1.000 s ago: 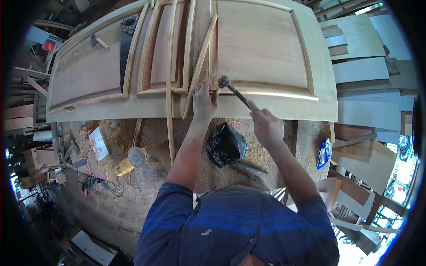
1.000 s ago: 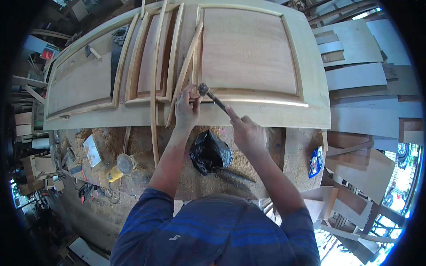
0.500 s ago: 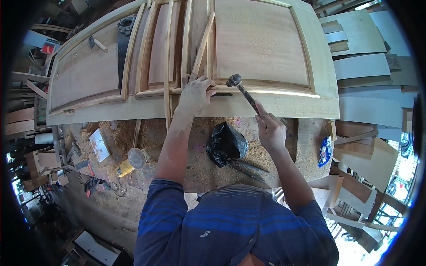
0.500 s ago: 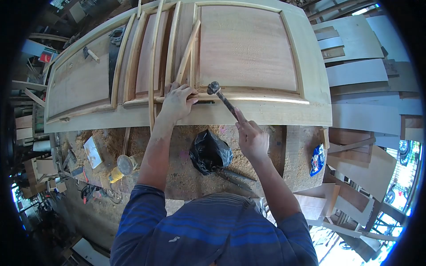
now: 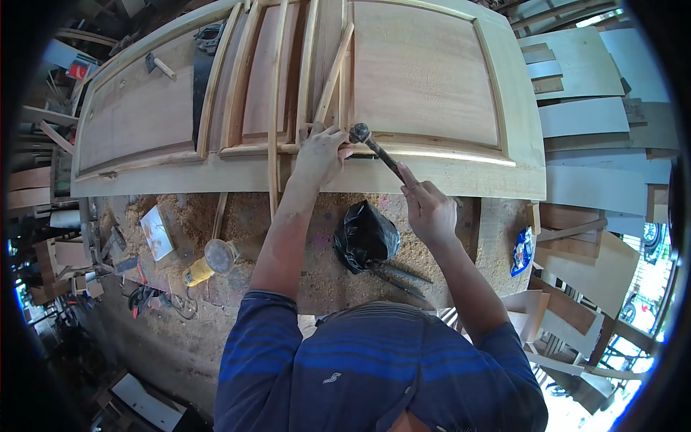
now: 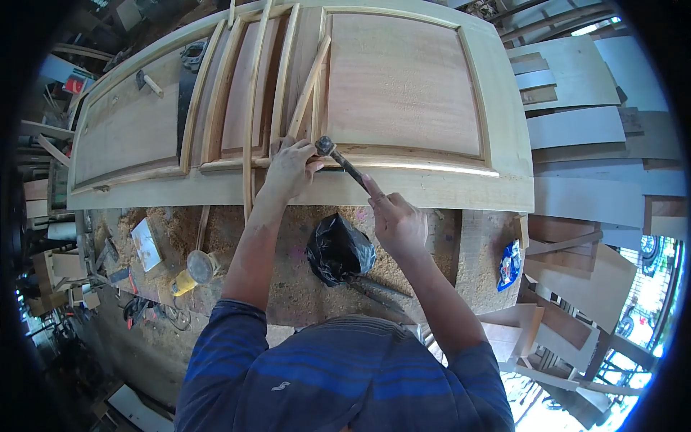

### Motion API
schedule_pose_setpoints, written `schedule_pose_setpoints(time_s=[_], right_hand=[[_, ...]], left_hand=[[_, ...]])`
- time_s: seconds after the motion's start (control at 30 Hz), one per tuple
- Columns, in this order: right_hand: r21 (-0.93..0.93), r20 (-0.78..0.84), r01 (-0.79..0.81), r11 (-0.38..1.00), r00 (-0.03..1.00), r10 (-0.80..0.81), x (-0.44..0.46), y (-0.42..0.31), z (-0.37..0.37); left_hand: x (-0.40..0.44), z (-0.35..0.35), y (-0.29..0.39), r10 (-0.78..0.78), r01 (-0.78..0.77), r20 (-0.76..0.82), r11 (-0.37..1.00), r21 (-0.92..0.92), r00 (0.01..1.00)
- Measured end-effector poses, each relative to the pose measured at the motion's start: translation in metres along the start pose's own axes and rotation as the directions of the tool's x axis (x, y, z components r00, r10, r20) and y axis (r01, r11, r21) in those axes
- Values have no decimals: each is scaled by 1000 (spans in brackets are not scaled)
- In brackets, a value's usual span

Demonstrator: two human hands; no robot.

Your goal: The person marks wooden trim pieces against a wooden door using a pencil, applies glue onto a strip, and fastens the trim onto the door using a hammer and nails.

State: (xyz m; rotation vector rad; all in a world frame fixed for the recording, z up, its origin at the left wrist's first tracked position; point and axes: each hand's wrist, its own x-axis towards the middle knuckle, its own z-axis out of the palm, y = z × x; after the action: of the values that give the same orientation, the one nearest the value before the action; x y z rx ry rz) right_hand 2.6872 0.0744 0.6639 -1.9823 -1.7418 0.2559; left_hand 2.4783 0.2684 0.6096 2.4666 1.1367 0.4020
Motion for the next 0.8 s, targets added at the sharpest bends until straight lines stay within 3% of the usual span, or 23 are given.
schedule_pose_setpoints(time_s=[0.17, 0.27, 0.37, 0.47, 0.5, 0.7, 0.8], right_hand=[[-65, 17, 25, 998, 1000, -24, 2, 1, -2], [37, -114, 50, 998, 992, -45, 5, -9, -13], [17, -204, 148, 989, 969, -141, 4, -5, -13], [-218, 17, 135, 967, 991, -135, -2, 14, 4], [-201, 47, 98, 975, 995, -90, 0, 12, 7], [-36, -182, 134, 990, 974, -138, 0, -4, -8], [-146, -25, 114, 983, 993, -118, -4, 10, 8]], left_hand=[[-1, 7, -5, -20, 20, 13, 999, -44, 1000], [-1, 6, -3, -68, 70, 25, 992, -101, 997], [-3, 8, -3, -64, 63, -2, 995, -83, 998], [-1, 12, -7, -82, 84, 34, 995, -61, 996], [1, 8, -5, -62, 64, 28, 996, -55, 998], [-5, 11, -3, -87, 88, 15, 990, -107, 996], [-2, 6, 0, -81, 82, 19, 994, -77, 997]])
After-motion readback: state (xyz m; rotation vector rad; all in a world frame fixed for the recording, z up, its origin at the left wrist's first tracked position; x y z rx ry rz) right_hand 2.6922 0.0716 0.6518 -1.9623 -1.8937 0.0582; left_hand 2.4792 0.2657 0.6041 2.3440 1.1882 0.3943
